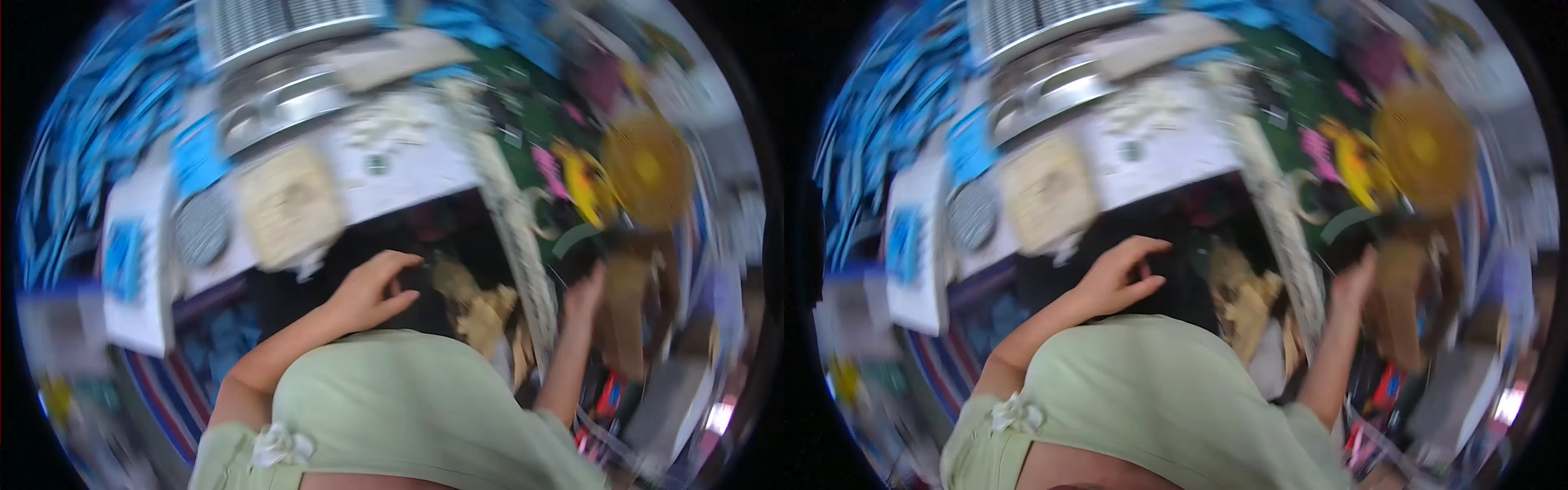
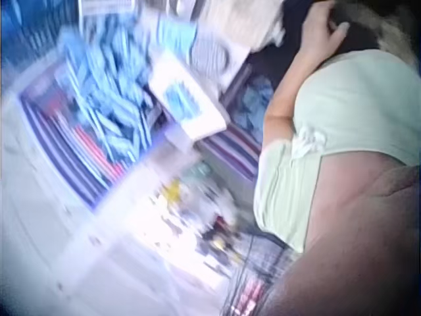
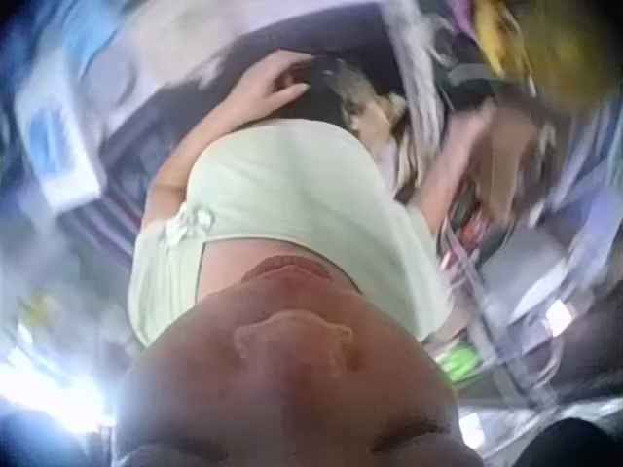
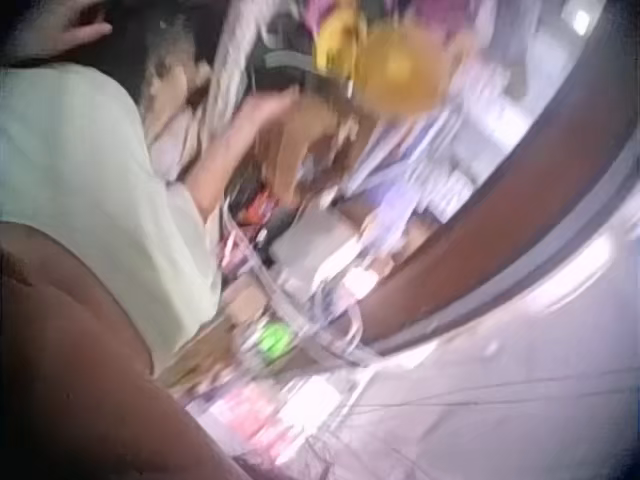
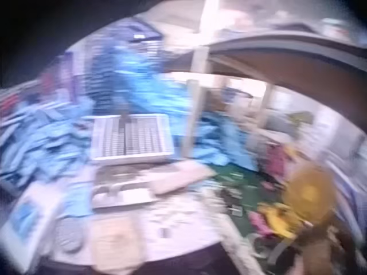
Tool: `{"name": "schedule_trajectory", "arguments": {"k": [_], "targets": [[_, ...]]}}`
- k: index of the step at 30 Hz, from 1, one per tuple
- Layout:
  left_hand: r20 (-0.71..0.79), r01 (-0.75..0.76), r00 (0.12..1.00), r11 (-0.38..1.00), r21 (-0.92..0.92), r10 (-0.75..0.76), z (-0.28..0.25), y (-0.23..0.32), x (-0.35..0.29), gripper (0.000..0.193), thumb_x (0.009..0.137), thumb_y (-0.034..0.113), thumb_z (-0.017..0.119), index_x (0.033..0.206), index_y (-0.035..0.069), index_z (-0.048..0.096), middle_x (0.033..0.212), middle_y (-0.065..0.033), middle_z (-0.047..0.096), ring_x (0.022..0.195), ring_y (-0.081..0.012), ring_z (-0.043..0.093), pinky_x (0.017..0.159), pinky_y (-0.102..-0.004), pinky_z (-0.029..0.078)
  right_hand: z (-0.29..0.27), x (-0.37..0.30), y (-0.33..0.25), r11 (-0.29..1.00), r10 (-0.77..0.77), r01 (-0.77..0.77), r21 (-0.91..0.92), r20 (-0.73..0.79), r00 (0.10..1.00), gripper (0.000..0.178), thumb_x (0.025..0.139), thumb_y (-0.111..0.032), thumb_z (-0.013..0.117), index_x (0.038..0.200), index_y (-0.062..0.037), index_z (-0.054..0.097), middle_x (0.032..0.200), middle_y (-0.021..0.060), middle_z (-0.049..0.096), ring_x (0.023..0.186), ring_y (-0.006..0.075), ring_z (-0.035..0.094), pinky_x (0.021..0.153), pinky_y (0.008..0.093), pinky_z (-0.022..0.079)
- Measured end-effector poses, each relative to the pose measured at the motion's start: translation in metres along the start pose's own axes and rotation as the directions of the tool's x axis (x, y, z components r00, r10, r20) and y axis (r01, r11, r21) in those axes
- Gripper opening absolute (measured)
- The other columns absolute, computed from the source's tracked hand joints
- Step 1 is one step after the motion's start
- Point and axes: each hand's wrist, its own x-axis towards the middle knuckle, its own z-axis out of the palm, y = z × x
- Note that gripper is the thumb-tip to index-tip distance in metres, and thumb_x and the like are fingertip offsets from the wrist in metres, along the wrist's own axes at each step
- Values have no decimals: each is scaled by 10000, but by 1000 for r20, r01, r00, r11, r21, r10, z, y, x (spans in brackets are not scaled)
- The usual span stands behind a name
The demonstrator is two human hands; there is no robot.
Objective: Assembling the internal components of an electronic toy device, including soldering wires and using a power screwdriver.
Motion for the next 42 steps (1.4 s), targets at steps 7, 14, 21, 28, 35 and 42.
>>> {"name": "schedule_trajectory", "arguments": {"k": [7,14,21,28,35,42], "targets": [[-449,170,855,959,-227,-258,-63,-37,-131,316,914,99,735,1219,35,684,1065,-47,721,708,-54,609,600,-224,487,82,-56,-27,259,-533,724,-639,530,659,628,1009,-177,626,1553,18,379,1588,199,408,1463,305,390,1215,441,291],[-806,8,199,823,-568,-558,-91,-60,-243,157,990,182,681,923,42,661,776,11,618,634,-61,577,564,-210,453,291,-168,28,689,-149,725,-12,976,158,444,1014,-21,548,1453,29,502,1380,180,596,1282,251,577,1074,399,471],[-732,-314,-231,761,-567,-641,-134,-90,-320,388,1035,481,559,1057,100,632,874,-6,619,831,-135,621,685,-310,469,498,-343,126,773,131,603,197,881,-455,410,907,-151,748,1274,11,661,1140,132,729,1071,188,690,910,341,535],[-718,-273,-187,738,-617,-670,-188,-110,-328,545,996,509,629,1323,79,557,1171,-73,668,1029,-199,651,852,-380,532,649,-491,249,259,387,928,269,851,-355,1206,666,-799,748,1377,147,514,1324,306,635,1213,394,656,1007,435,530],[-768,-462,-135,725,-510,-626,-191,-138,-322,585,1011,297,661,1475,23,432,1365,-121,617,1203,-236,642,960,-425,555,665,-515,259,247,406,916,316,825,-394,1202,465,-794,850,1208,131,659,1231,275,693,1132,369,698,956,401,552],[-810,-469,-165,767,-438,-563,-197,-133,-309,564,995,256,688,1439,-23,481,1322,-121,643,1164,-204,653,967,-355,537,662,-467,256,624,674,725,-292,671,-310,558,692,-387,936,985,28,707,800,74,648,641,124,577,501,293,419]]}}
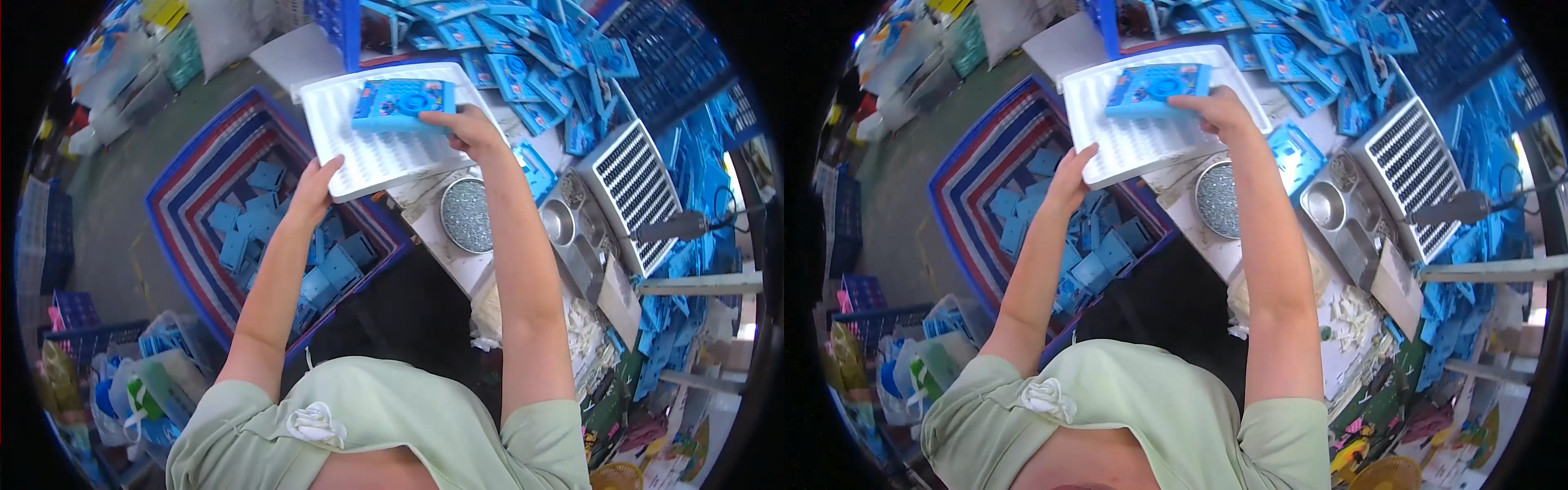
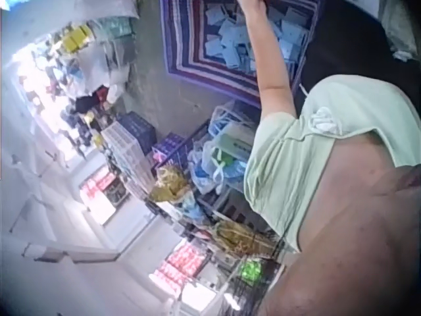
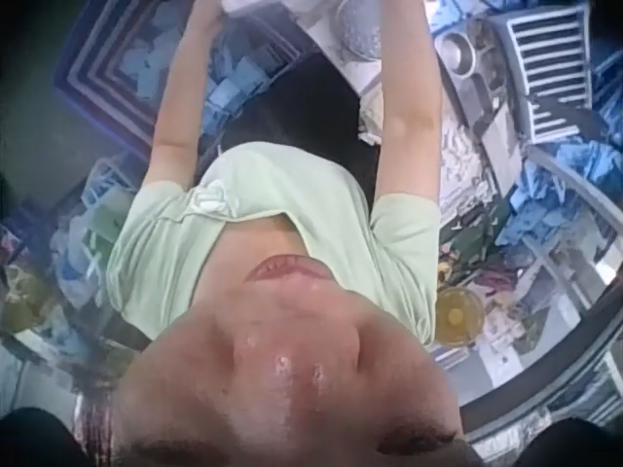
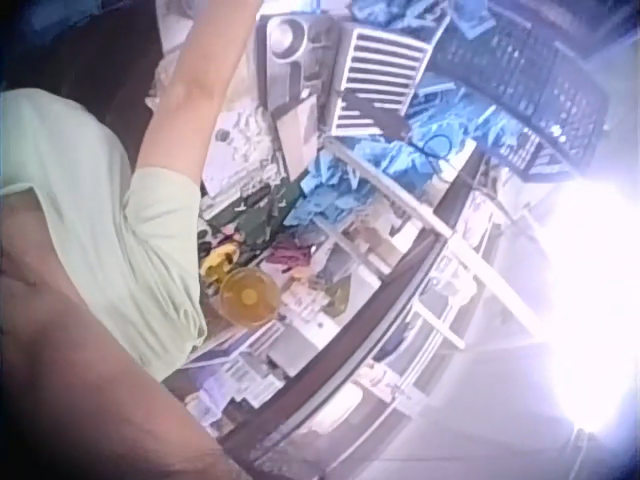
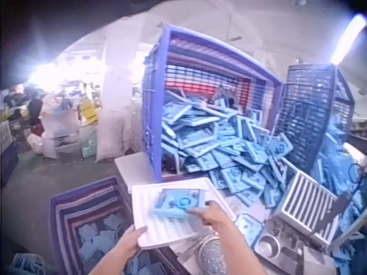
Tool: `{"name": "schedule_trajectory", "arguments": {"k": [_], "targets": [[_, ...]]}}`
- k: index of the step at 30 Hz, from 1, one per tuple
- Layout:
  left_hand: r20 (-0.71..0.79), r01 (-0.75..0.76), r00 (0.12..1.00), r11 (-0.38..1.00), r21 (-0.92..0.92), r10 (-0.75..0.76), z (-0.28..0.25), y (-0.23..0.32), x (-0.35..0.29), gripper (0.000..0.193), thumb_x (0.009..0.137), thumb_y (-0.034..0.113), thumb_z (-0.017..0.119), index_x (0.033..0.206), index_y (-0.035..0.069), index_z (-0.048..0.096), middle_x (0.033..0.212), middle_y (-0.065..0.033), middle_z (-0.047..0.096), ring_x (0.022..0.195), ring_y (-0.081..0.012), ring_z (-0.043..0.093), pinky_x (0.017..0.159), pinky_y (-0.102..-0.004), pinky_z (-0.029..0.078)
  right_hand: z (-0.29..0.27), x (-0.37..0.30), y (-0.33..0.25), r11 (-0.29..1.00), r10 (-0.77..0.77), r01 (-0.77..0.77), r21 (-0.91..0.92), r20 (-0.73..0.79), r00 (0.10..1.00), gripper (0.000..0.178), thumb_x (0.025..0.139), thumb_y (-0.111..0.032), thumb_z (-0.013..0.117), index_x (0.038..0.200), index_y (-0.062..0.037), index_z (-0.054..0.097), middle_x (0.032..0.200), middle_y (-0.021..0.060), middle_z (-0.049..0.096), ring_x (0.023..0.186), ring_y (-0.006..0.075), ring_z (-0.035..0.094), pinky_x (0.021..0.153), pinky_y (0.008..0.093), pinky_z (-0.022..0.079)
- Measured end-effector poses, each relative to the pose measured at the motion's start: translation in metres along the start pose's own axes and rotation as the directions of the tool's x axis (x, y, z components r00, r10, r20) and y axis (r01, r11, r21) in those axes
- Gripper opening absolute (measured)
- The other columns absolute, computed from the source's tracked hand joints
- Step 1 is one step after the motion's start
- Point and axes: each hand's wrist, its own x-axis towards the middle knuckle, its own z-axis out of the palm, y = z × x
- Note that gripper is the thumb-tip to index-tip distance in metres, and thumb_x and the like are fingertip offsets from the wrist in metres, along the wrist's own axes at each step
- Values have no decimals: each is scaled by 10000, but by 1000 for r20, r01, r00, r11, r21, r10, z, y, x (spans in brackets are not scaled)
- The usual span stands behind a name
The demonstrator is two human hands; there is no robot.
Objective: Assembling the internal components of an electronic toy device, including soldering wires and using a power screwdriver.
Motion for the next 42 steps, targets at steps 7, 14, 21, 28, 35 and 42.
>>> {"name": "schedule_trajectory", "arguments": {"k": [7,14,21,28,35,42], "targets": [[-174,-256,944,955,149,281,-29,0,-3,592,1031,440,590,1479,71,476,1365,-77,600,1245,-194,561,1032,-409,456,43,-75,-2,829,-190,216,515,-104,976,562,820,-194,856,1232,75,584,852,40,613,579,80,486,466,237,347],[16,-171,983,951,-258,181,-74,45,-111,540,1003,309,671,1448,59,493,1316,-91,642,1185,-261,621,1034,-454,509,117,-160,-14,874,-444,359,327,236,864,791,772,-287,895,1402,7,518,1179,160,662,919,188,662,691,308,553],[-563,-34,797,914,-404,-219,-250,-88,-87,369,975,234,696,1298,108,569,1245,-103,646,1138,-297,637,955,-523,556,145,-95,48,113,-853,474,-873,159,497,566,757,-129,753,1309,-143,632,1288,117,632,1170,327,587,992,551,428],[-571,378,683,889,-257,-455,-222,-142,-106,861,897,609,691,1598,224,372,1661,-122,320,1460,-384,359,1178,-648,245,141,-184,-35,7,-903,781,-624,331,272,467,669,17,711,1113,-130,725,934,98,644,944,337,594,844,483,452],[185,-44,963,789,-613,197,-101,17,-236,837,945,599,648,1589,152,352,1555,-99,490,1374,-296,512,1117,-538,430,212,-271,-37,-229,-667,889,-395,729,152,423,776,-29,670,1172,-170,721,1033,54,649,1026,294,579,959,472,421],[-745,-690,554,706,-161,371,-215,12,-326,511,877,125,677,1362,17,558,1229,-184,666,1129,-337,673,1008,-503,543,255,-294,-33,-249,-721,938,-242,693,-13,907,697,-174,848,1526,-208,481,1473,137,496,1382,370,399,1192,604,251]]}}
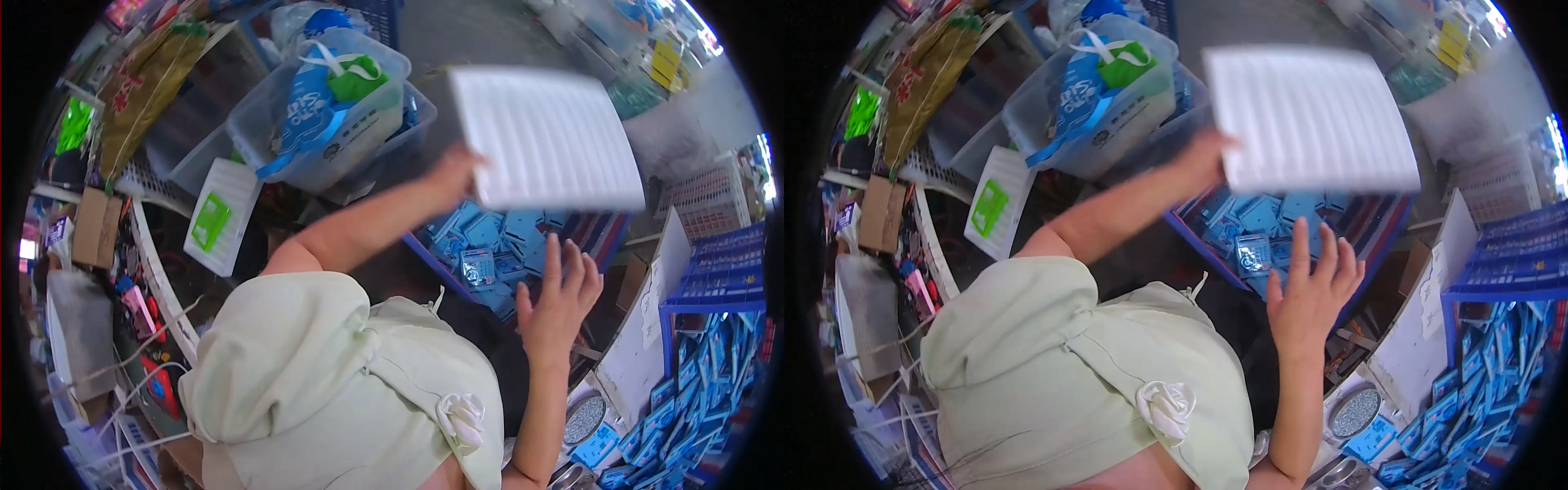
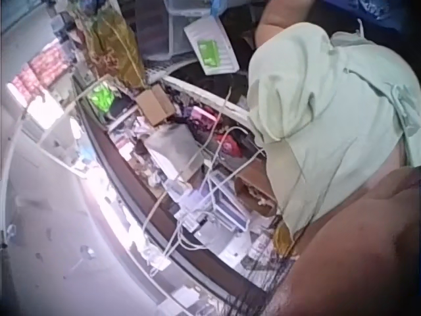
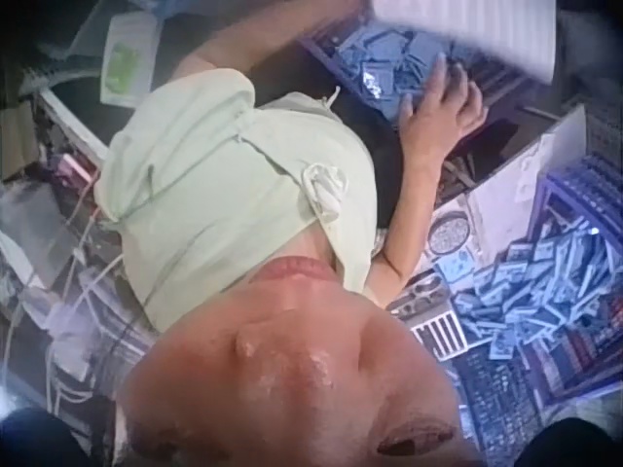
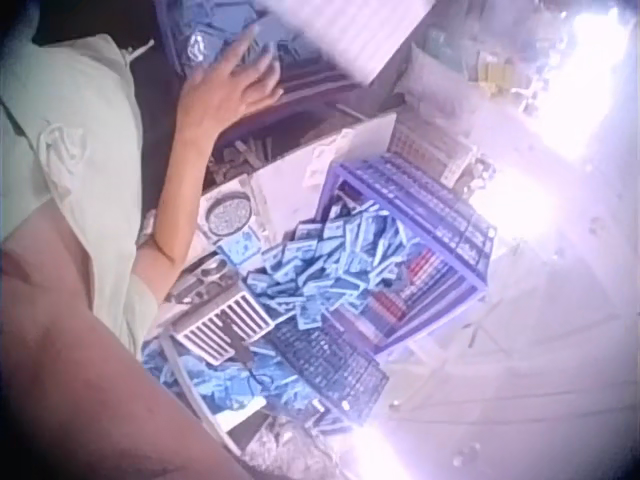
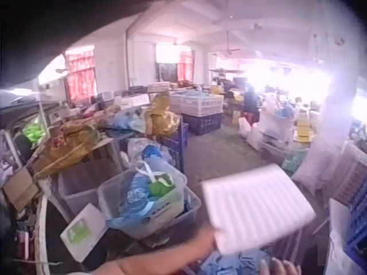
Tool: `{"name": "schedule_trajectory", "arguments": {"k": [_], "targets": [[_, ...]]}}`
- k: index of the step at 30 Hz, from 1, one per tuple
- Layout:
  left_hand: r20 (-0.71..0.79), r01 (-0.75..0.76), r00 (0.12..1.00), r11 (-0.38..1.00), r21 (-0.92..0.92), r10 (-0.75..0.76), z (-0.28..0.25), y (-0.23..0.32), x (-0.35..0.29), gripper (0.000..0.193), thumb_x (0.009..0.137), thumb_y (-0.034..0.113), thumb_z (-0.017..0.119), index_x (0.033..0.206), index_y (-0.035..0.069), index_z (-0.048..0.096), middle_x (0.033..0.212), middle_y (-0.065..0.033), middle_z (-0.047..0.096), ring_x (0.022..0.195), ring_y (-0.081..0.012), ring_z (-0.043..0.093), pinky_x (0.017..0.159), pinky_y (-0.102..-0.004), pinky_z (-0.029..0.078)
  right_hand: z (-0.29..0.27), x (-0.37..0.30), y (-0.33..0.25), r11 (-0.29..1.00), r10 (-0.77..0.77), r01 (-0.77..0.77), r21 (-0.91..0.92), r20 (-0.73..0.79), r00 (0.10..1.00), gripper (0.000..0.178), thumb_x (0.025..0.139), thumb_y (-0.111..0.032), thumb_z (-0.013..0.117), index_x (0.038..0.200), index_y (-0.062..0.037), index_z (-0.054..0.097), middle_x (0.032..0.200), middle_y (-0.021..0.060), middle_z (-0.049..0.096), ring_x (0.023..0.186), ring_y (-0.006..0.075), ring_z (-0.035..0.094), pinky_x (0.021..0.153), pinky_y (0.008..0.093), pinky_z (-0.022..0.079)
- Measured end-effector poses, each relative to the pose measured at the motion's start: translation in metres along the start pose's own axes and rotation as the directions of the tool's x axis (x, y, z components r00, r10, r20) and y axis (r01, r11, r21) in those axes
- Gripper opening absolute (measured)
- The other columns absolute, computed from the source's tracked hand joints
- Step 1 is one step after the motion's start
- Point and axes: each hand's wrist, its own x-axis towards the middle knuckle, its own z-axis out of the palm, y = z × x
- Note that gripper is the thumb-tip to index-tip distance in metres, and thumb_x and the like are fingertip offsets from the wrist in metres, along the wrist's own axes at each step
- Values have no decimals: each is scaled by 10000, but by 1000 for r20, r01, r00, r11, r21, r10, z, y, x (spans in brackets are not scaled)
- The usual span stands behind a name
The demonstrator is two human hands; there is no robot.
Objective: Assembling the internal components of an electronic toy device, including soldering wires and using a power screwdriver.
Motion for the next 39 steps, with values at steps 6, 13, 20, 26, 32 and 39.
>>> {"name": "schedule_trajectory", "arguments": {"k": [6,13,20,26,32,39], "targets": [[-654,-306,276,709,635,704,-314,220,-27,333,817,113,674,1133,9,662,1044,-144,695,886,-285,709,728,-424,587,-9,3,22,996,17,-18,92,11,1000,791,750,-88,791,1486,-104,503,1373,158,579,1310,400,466,1129,494,388],[-910,-263,-275,886,381,310,-445,171,-230,569,797,162,706,1271,-95,523,1197,-294,663,1006,-393,718,790,-506,626,10,-18,34,995,17,-31,95,143,990,688,738,-76,807,1390,-66,587,1314,162,616,1274,400,503,1098,497,422],[-824,53,-416,915,400,384,-431,152,-302,676,796,215,722,1380,-36,493,1280,-284,645,1149,-444,661,979,-484,561,21,-5,17,979,-75,29,204,220,973,585,734,-76,802,1298,-39,652,1257,161,648,1247,384,528,1071,471,450],[-665,237,-349,749,619,660,-460,207,-232,902,708,281,716,1498,-34,416,1311,-293,628,1169,-474,633,1032,-500,507,37,-2,10,969,-138,67,239,293,946,536,754,-81,778,1274,-30,661,1235,156,655,1221,385,537,1055,470,460],[-800,177,-173,817,549,575,-395,214,-143,762,742,334,731,1358,-76,547,1269,-258,670,1129,-407,677,967,-473,542,41,-1,-4,968,-135,30,249,416,899,542,787,-112,766,1311,-43,644,1262,162,647,1244,368,529,1062,451,459],[-863,-580,90,731,360,496,-506,219,-213,641,867,477,694,1204,-66,645,1205,-180,701,1001,-329,708,800,-473,573,50,-4,-10,972,-76,-37,231,458,886,532,791,-130,769,1305,-52,653,1275,156,648,1241,358,539,1072,440,457]]}}
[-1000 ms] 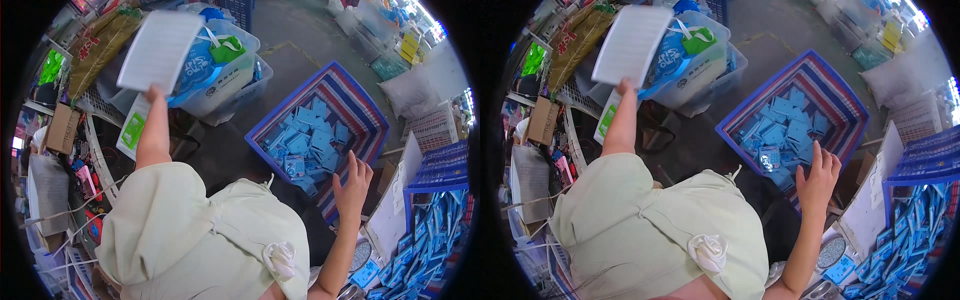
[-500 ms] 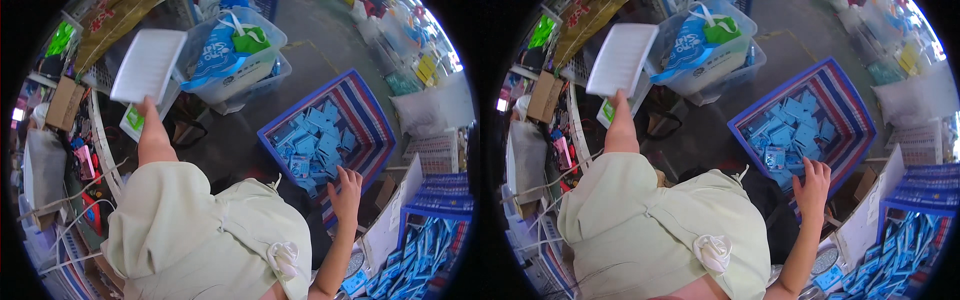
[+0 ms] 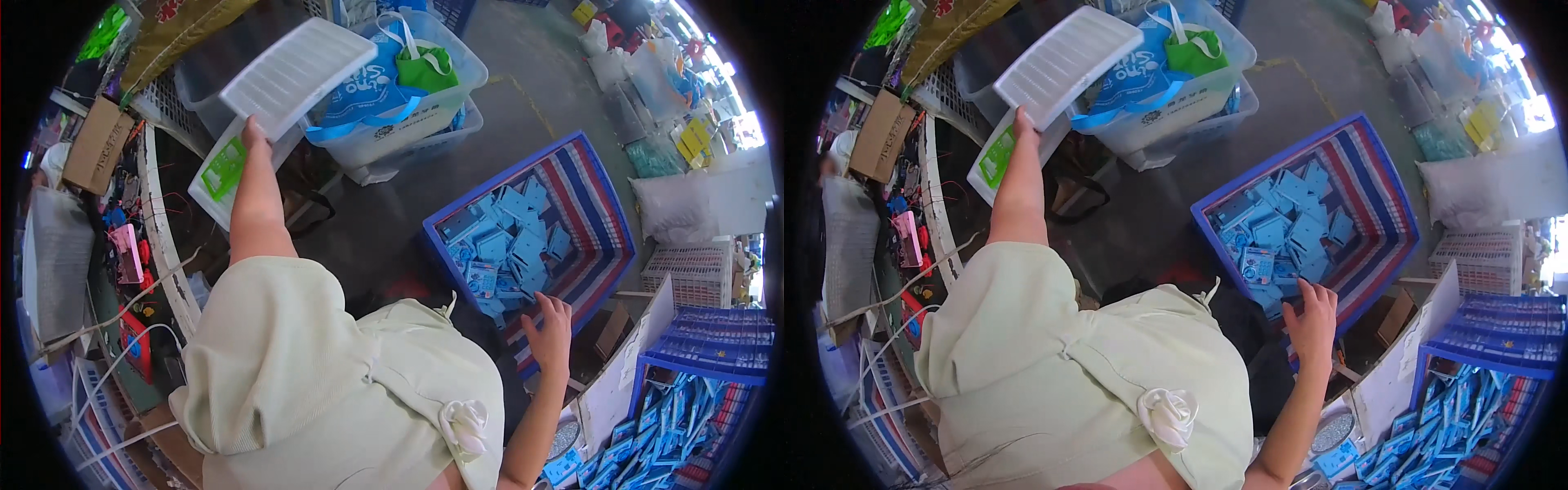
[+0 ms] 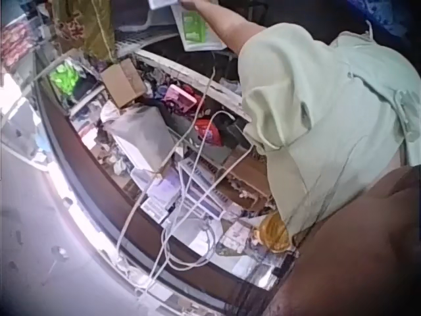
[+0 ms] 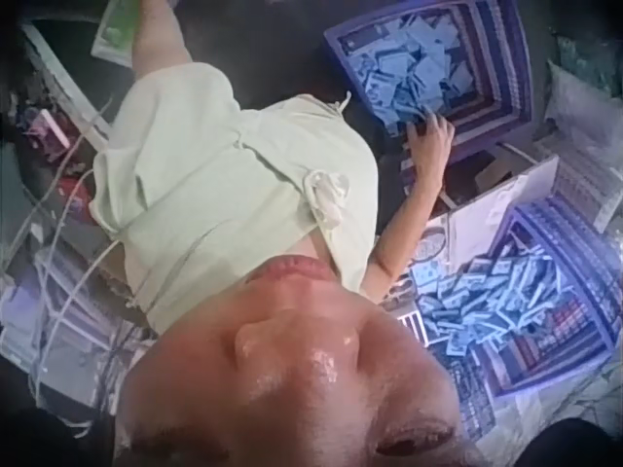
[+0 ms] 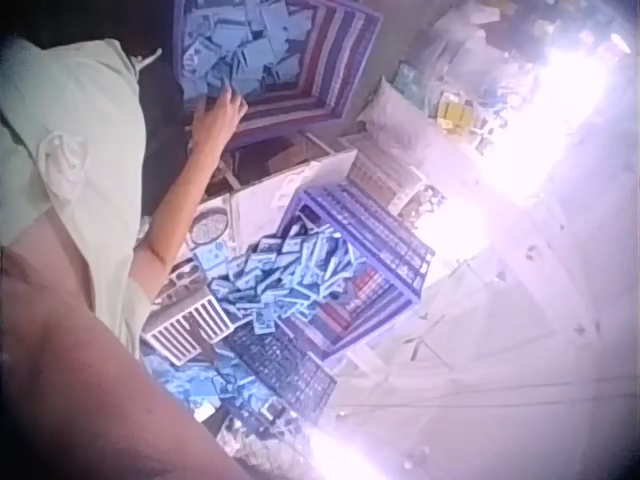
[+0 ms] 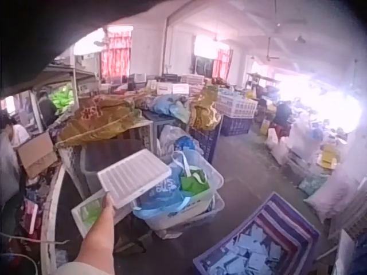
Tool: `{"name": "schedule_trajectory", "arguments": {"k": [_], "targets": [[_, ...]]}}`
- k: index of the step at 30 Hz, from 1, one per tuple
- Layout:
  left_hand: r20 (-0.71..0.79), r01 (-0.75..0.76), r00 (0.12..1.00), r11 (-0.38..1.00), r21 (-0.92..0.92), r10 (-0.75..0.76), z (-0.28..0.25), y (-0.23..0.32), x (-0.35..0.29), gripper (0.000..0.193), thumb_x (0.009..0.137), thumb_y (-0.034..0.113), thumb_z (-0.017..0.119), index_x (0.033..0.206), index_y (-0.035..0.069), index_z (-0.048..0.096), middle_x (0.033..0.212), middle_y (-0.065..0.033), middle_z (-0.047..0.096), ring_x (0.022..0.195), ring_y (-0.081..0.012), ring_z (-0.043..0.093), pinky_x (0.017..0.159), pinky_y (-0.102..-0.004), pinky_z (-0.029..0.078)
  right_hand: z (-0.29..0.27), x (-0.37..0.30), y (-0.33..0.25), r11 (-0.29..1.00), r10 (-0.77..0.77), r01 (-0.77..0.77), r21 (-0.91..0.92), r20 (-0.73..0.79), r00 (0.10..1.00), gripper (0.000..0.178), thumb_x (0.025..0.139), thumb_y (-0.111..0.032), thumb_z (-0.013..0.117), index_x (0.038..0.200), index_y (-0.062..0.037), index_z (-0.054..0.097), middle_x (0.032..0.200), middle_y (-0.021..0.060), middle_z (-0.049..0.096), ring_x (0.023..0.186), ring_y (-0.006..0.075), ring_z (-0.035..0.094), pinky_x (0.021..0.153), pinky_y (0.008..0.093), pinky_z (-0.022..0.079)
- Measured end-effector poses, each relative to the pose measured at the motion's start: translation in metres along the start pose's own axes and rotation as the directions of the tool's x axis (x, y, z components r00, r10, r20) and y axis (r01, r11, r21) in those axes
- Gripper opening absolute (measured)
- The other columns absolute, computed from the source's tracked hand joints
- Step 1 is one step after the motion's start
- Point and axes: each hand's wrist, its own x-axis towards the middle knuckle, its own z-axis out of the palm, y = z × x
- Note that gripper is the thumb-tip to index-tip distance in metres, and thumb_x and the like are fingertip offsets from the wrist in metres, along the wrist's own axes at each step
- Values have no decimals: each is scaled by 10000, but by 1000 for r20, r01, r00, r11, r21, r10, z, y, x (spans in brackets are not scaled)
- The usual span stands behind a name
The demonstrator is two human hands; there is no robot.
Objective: Assembling the internal components of an electronic toy device, including soldering wires and using a power screwdriver.
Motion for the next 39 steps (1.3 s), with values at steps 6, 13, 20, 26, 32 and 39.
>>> {"name": "schedule_trajectory", "arguments": {"k": [6,13,20,26,32,39], "targets": [[-623,343,770,912,226,-135,-63,25,-55,857,937,719,470,1312,-38,615,1446,-235,563,1284,-427,573,1055,-515,481,2,4,-13,1000,5,-5,-11,27,1000,531,792,-129,772,1303,-53,653,1276,157,647,1242,361,542,1062,442,461],[-660,402,718,906,134,-221,-94,31,-30,720,986,580,495,1430,15,547,1558,-226,436,1388,-419,478,1091,-553,460,1,10,-18,1000,12,-12,10,14,1000,525,781,-140,773,1284,-48,658,1234,150,651,1213,361,548,1027,438,482],[-503,490,863,306,816,-41,-102,28,-27,640,1004,503,508,1485,82,499,1616,-202,338,1443,-400,406,1080,-593,454,-1,0,-10,996,40,-40,83,-3,999,516,783,-140,774,1279,-53,661,1174,151,673,1135,361,592,986,430,495],[-212,240,971,-374,896,113,-88,23,-16,596,1020,437,520,1533,139,458,1666,-182,254,1490,-384,344,1071,-627,448,-4,-13,-8,991,84,-83,105,-7,996,505,790,-141,772,1274,-54,658,1121,151,683,1096,357,612,959,433,505],[224,-42,960,-707,706,167,-106,6,19,606,1029,199,521,1596,293,328,1696,-155,155,1477,-372,357,992,-650,498,-2,-9,-8,988,117,-117,101,8,993,503,800,-156,771,1278,-51,656,1076,149,696,1044,350,635,925,438,519],[386,-131,911,-787,603,144,-123,-3,70,477,1022,227,525,1495,236,469,1248,-97,630,1060,-302,671,714,-540,587,5,1,-17,982,148,-151,115,33,988,493,820,-163,762,1290,-59,658,1094,148,705,1063,335,643,941,431,514]]}}
